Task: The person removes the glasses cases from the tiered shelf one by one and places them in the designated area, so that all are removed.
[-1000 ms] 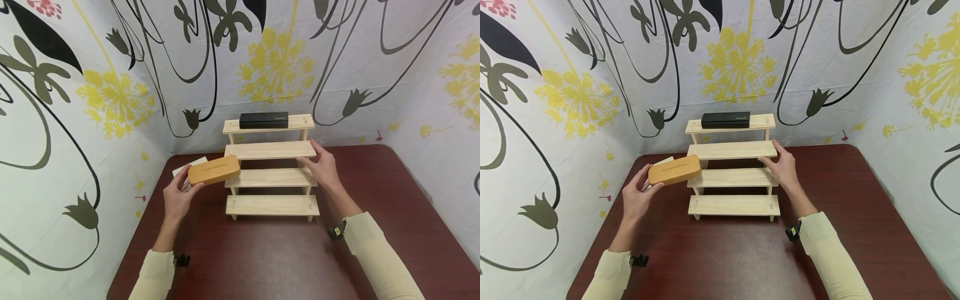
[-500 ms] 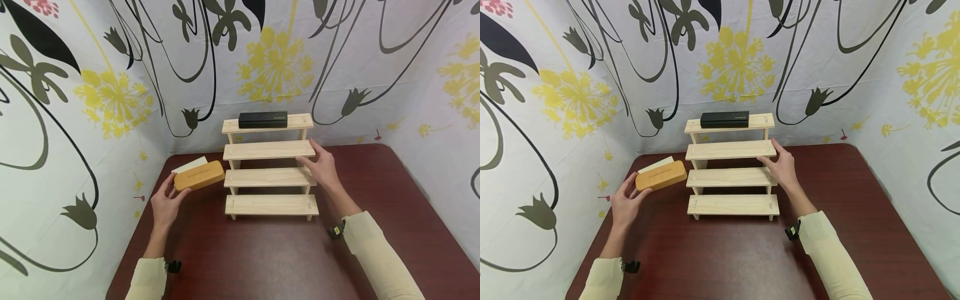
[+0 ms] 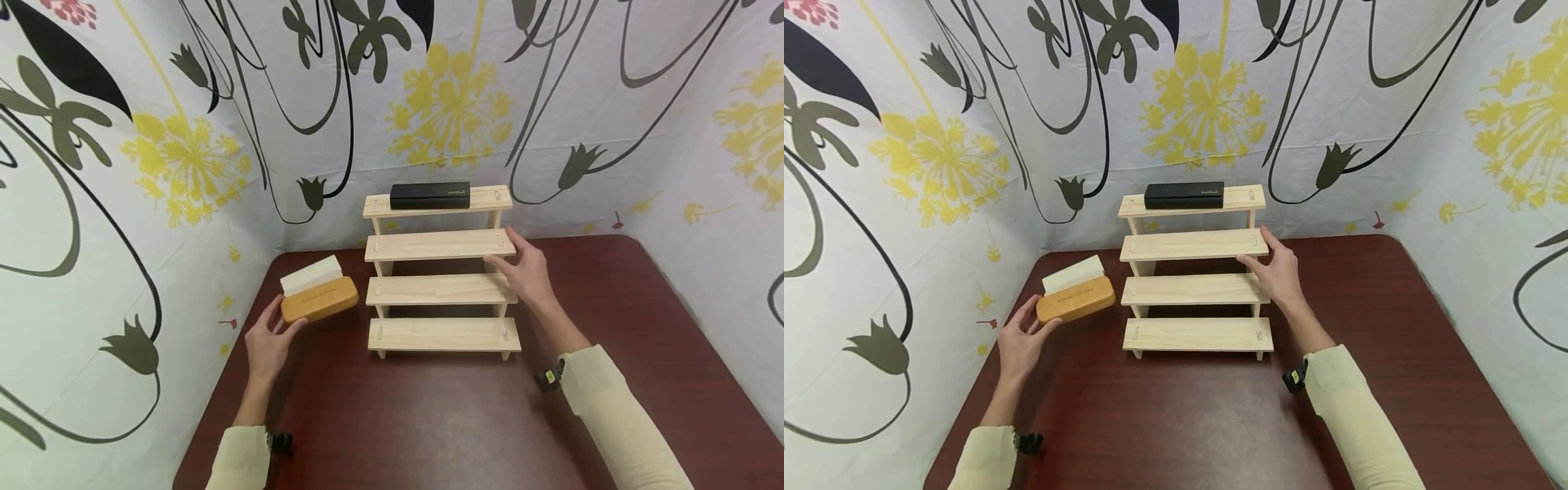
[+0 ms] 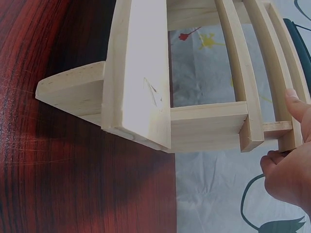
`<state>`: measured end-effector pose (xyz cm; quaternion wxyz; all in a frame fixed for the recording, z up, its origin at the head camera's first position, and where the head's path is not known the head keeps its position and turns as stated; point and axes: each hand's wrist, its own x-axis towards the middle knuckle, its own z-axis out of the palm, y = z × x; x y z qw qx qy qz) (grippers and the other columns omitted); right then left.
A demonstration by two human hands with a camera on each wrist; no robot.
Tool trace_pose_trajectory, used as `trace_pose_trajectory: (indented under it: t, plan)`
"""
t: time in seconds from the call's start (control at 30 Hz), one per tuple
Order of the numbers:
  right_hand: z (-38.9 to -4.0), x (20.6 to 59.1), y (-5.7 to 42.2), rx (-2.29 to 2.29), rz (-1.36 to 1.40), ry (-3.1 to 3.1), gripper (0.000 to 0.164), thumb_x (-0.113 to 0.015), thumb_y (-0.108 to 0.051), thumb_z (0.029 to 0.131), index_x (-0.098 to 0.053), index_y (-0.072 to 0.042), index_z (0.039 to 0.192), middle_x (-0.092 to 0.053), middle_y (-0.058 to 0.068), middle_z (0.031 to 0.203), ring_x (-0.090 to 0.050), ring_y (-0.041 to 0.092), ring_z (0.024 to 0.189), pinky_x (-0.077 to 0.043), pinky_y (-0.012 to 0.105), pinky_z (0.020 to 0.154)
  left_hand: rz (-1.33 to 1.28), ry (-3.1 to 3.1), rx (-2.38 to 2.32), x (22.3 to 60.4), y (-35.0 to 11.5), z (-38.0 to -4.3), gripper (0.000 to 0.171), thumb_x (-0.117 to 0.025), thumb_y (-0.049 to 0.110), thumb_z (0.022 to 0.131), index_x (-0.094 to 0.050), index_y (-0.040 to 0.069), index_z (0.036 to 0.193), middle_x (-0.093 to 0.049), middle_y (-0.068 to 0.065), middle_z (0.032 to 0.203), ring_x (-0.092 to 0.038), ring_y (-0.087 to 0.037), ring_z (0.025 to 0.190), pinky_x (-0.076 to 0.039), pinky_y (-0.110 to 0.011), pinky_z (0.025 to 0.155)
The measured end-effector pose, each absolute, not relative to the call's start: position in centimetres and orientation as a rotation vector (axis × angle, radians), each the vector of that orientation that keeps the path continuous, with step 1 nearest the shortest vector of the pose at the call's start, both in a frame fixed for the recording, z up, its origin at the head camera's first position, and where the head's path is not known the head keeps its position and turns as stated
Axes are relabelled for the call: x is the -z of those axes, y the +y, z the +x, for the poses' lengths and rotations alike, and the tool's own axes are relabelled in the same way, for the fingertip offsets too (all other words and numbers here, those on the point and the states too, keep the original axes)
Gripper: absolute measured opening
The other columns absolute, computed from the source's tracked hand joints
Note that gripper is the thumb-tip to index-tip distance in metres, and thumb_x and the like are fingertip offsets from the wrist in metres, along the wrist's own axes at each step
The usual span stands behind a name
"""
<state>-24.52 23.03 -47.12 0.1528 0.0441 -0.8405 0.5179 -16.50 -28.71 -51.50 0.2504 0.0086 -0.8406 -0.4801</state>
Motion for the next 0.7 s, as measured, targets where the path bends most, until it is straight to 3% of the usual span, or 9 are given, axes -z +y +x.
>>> trace_pose_trajectory:
  t: [0.27, 0.47, 0.7]
  plan:
    - [-24.5, 47.2, 23.1, -1.486, 0.127, -2.417, 0.086, -0.084, -0.023, 0.095, -0.037, -0.002, 0.164, -0.041, 0.023, 0.164, -0.045, 0.04, 0.148, -0.04, 0.059, 0.117, 0.054, -2.34, 1.299, 53.1, -29.4, -16.5, 0.078, -0.096, 0.019, 0.08, -0.062, 0.006, 0.149, -0.061, -0.013, 0.15, -0.063, -0.035, 0.131, -0.055, -0.028, 0.095]
    - [-24.5, 47.2, 23.1, -1.471, 0.133, -2.413, 0.086, -0.084, -0.021, 0.095, -0.037, -0.001, 0.164, -0.043, 0.024, 0.162, -0.05, 0.041, 0.144, -0.042, 0.06, 0.115, 0.068, -2.368, 1.281, 53.8, -29.6, -16.4, 0.078, -0.096, 0.02, 0.08, -0.062, 0.003, 0.148, -0.061, -0.015, 0.15, -0.065, -0.037, 0.128, -0.053, -0.018, 0.092]
    - [-24.5, 47.2, 23.1, -1.471, 0.137, -2.412, 0.085, -0.084, -0.021, 0.095, -0.038, 0.001, 0.163, -0.045, 0.024, 0.161, -0.051, 0.041, 0.143, -0.043, 0.059, 0.114, 0.077, -2.395, 1.263, 54.4, -29.8, -16.5, 0.077, -0.096, 0.017, 0.08, -0.062, 0.0, 0.147, -0.061, -0.02, 0.148, -0.068, -0.04, 0.122, -0.055, -0.022, 0.09]
